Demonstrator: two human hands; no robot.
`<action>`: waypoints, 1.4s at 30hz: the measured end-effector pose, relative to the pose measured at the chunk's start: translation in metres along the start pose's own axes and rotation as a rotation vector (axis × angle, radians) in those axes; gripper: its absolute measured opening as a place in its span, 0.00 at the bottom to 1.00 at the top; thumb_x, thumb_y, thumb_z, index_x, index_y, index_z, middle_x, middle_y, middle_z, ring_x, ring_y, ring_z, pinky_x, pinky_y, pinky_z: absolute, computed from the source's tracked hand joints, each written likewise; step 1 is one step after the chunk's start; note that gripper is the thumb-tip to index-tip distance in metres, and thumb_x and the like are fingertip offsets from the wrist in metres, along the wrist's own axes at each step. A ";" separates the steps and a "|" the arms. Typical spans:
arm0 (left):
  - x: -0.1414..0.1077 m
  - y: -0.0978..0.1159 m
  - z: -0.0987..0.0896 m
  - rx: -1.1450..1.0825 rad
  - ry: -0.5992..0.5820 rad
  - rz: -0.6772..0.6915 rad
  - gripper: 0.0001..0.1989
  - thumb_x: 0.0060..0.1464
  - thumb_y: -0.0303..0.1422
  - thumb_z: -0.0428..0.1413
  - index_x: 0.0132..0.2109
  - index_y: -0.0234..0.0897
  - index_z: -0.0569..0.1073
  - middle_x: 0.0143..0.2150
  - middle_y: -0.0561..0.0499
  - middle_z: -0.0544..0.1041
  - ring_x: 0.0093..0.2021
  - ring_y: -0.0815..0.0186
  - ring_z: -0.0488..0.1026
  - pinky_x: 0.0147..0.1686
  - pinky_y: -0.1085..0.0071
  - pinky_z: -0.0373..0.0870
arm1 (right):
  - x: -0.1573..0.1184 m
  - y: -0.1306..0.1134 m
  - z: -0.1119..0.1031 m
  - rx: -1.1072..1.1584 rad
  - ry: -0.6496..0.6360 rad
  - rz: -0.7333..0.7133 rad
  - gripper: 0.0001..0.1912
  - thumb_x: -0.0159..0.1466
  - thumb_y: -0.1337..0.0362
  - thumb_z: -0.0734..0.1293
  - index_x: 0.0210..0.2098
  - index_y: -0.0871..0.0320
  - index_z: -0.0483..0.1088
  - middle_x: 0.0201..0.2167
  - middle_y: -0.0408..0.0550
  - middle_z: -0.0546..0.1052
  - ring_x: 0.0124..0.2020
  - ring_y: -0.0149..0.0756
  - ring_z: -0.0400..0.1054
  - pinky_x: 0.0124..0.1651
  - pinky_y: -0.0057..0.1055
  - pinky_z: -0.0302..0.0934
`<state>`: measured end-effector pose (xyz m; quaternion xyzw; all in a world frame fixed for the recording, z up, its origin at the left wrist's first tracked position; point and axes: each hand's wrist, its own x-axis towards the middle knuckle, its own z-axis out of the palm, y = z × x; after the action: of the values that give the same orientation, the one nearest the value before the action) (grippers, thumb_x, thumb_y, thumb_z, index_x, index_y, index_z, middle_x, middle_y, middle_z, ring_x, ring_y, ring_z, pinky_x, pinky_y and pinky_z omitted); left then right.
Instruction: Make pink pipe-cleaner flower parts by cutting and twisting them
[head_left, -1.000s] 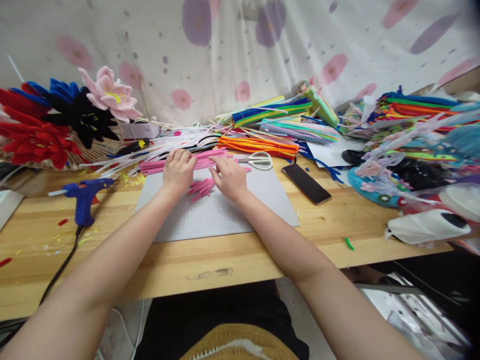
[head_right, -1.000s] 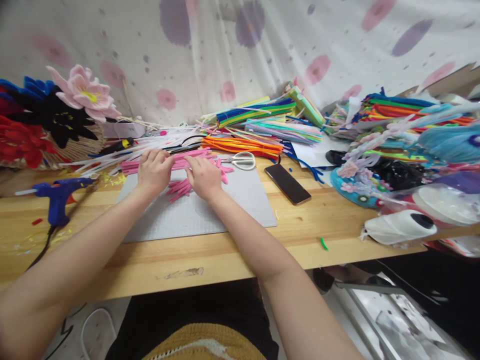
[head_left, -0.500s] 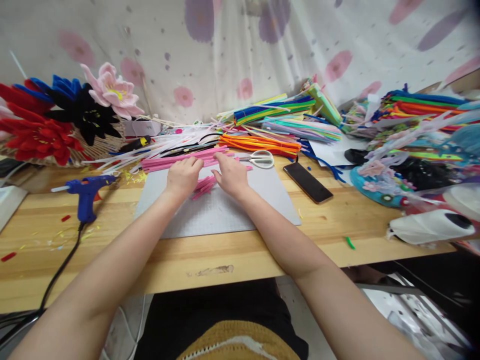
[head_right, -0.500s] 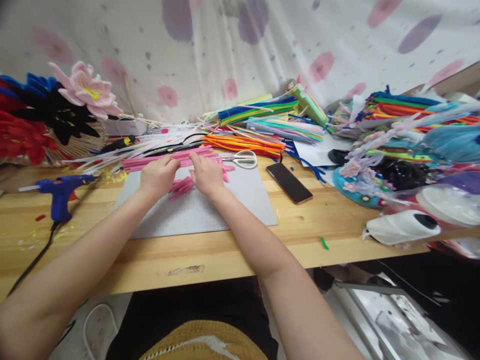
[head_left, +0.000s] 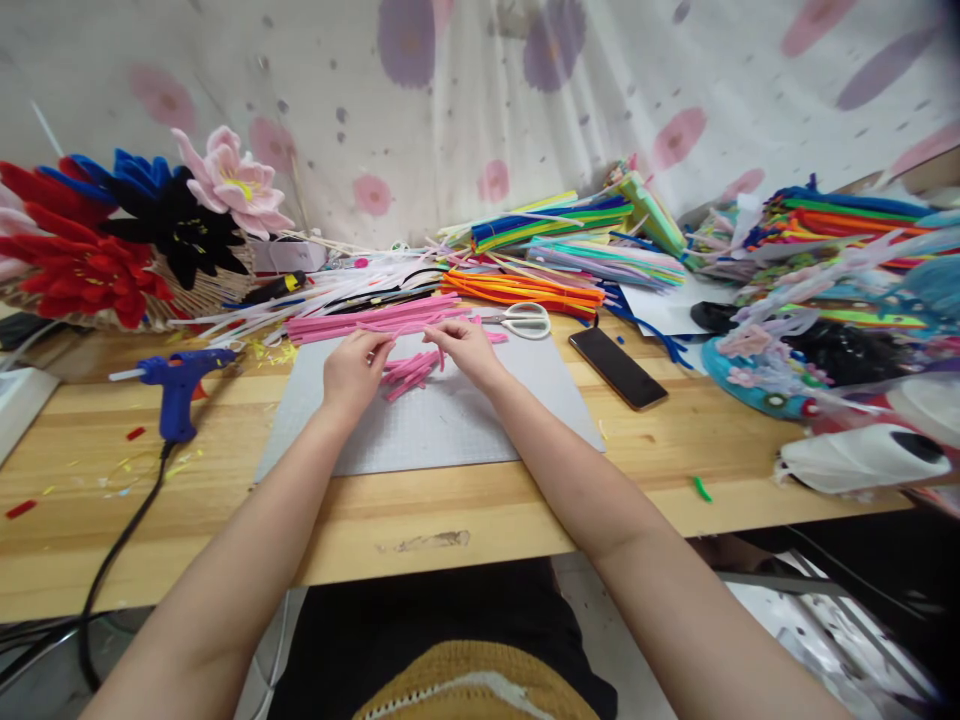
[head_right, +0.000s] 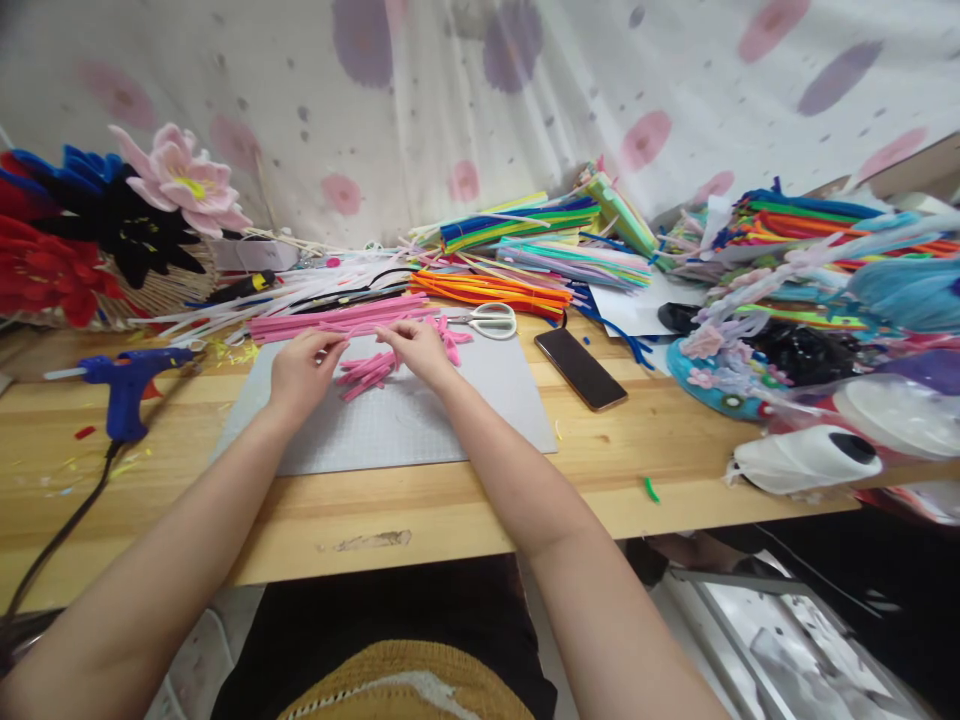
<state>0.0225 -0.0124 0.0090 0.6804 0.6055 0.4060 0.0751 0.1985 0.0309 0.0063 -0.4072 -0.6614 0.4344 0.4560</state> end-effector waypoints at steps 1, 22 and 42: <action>-0.003 0.002 0.003 -0.097 -0.021 -0.075 0.12 0.52 0.37 0.52 0.39 0.37 0.76 0.39 0.47 0.77 0.39 0.64 0.72 0.39 0.69 0.67 | 0.000 0.000 0.000 0.069 -0.013 0.016 0.18 0.54 0.49 0.65 0.25 0.60 0.71 0.18 0.39 0.64 0.21 0.25 0.55 0.27 0.25 0.48; -0.021 0.028 0.016 -0.871 -0.308 -0.641 0.15 0.37 0.35 0.64 0.33 0.30 0.77 0.33 0.43 0.79 0.34 0.61 0.77 0.27 0.72 0.73 | -0.006 0.005 0.005 0.367 -0.150 0.109 0.15 0.51 0.53 0.69 0.26 0.60 0.70 0.18 0.38 0.65 0.19 0.21 0.56 0.20 0.22 0.45; -0.022 0.025 0.016 -0.830 -0.316 -0.602 0.19 0.30 0.36 0.67 0.32 0.30 0.78 0.30 0.45 0.78 0.32 0.63 0.76 0.29 0.71 0.72 | -0.007 0.008 0.011 0.272 -0.083 0.027 0.15 0.51 0.54 0.68 0.23 0.61 0.69 0.20 0.41 0.71 0.22 0.25 0.63 0.29 0.24 0.59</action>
<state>0.0533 -0.0321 0.0033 0.4425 0.5438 0.4643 0.5411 0.1906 0.0245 -0.0054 -0.3323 -0.6090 0.5427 0.4735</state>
